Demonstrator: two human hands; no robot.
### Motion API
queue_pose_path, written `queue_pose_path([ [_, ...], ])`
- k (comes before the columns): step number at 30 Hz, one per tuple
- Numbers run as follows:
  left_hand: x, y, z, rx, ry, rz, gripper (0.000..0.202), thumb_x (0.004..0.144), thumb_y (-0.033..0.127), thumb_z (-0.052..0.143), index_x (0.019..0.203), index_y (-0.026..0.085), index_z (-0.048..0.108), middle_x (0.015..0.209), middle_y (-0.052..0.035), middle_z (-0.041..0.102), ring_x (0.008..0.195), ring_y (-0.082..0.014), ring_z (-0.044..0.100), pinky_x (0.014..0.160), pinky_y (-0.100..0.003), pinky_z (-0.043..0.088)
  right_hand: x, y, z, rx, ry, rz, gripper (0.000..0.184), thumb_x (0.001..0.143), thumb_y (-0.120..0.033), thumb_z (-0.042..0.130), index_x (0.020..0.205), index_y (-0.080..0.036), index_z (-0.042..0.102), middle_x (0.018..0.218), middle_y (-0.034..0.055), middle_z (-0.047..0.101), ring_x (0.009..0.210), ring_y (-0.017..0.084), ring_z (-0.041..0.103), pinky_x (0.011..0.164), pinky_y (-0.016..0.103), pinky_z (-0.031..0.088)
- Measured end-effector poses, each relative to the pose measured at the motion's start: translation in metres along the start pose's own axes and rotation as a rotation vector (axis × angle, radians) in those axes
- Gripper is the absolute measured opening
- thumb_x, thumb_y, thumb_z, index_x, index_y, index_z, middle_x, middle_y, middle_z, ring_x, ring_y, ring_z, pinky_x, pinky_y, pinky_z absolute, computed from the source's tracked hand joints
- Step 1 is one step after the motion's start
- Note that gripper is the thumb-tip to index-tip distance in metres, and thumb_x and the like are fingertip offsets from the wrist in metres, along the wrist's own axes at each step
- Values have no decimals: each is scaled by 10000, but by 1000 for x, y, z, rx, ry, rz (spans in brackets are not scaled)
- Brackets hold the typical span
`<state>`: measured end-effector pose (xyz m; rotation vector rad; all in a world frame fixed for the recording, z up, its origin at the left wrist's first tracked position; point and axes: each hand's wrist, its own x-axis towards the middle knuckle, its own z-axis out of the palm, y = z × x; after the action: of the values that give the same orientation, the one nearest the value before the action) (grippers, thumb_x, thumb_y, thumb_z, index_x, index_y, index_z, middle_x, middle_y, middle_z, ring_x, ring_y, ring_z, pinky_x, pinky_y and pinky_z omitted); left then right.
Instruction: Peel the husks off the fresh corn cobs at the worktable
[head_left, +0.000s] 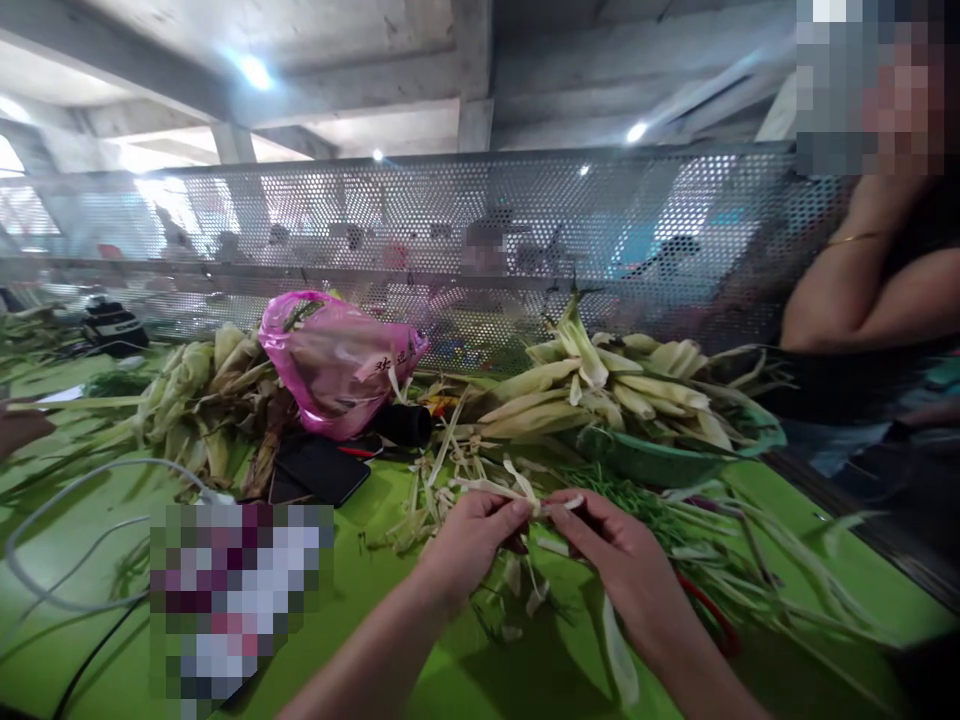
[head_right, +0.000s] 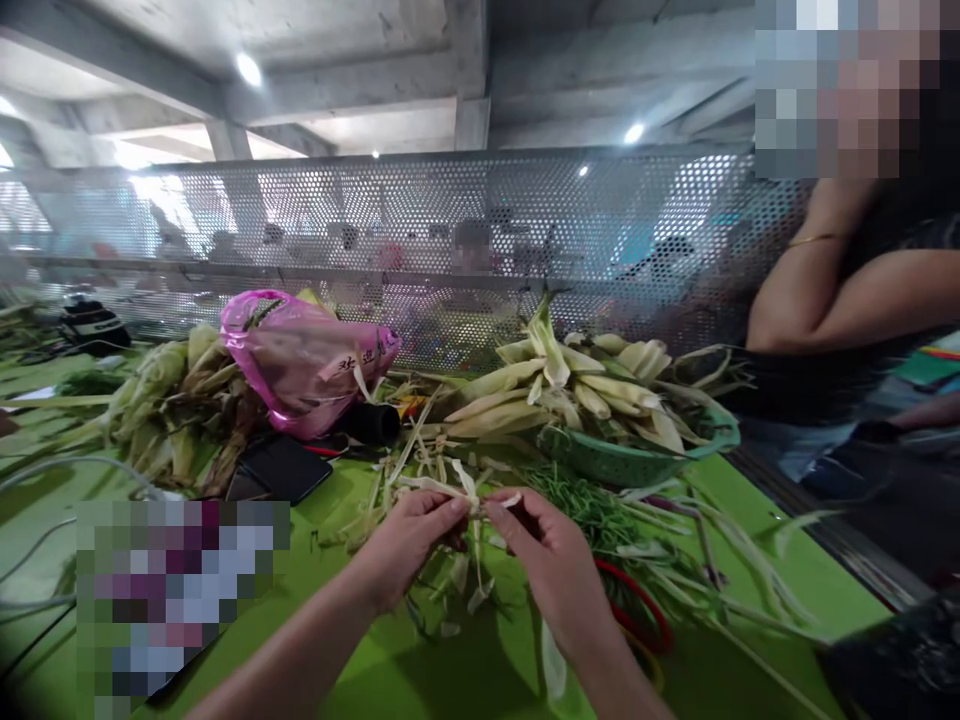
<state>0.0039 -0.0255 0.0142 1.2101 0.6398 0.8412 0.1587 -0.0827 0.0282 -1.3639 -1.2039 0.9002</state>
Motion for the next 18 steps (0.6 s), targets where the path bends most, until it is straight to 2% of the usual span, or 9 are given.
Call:
queue_pose_path([
  [3, -1, -1, 1, 112, -31, 13, 470, 763, 597, 608, 685, 135, 574, 587, 37, 429, 552, -81, 372, 553, -225, 287, 2, 4, -2, -40, 71, -30, 325, 764, -501, 692, 840, -187, 662, 789, 37, 642, 745, 199, 550, 673, 289, 434],
  [8, -2, -4, 2, 131, -75, 3, 460, 784, 594, 584, 766, 135, 616, 576, 56, 340, 540, -76, 267, 538, -228, 216, 4, 8, -6, 41, 146, -7, 305, 757, -485, 710, 770, -189, 641, 686, -5, 585, 644, 150, 506, 591, 247, 412],
  [11, -3, -3, 2, 115, -90, 26, 416, 797, 551, 599, 813, 139, 645, 617, 39, 420, 569, -80, 317, 577, -218, 273, 4, 5, -9, 90, 104, 38, 319, 739, -488, 737, 761, -183, 647, 692, -1, 593, 639, 148, 523, 588, 244, 427],
  [14, -5, 2, 3, 95, -167, 70, 376, 806, 517, 607, 887, 159, 687, 779, -11, 583, 723, -116, 481, 746, -233, 378, 4, -1, -12, 117, 36, 83, 338, 704, -486, 772, 847, -191, 691, 813, 31, 660, 737, 180, 584, 659, 260, 466],
  [16, -6, 5, 4, 101, -212, 102, 356, 818, 492, 607, 940, 171, 699, 894, -35, 636, 856, -151, 537, 865, -258, 388, 3, -5, -13, 151, -26, 113, 358, 728, -498, 750, 915, -196, 704, 887, 51, 680, 816, 204, 605, 716, 277, 477],
  [18, -7, 5, 5, 126, -246, 119, 354, 836, 473, 593, 989, 172, 700, 962, -51, 653, 942, -175, 554, 931, -277, 380, 2, -7, -12, 158, -88, 115, 348, 745, -489, 739, 910, -185, 705, 863, 53, 670, 827, 208, 600, 732, 283, 472],
])
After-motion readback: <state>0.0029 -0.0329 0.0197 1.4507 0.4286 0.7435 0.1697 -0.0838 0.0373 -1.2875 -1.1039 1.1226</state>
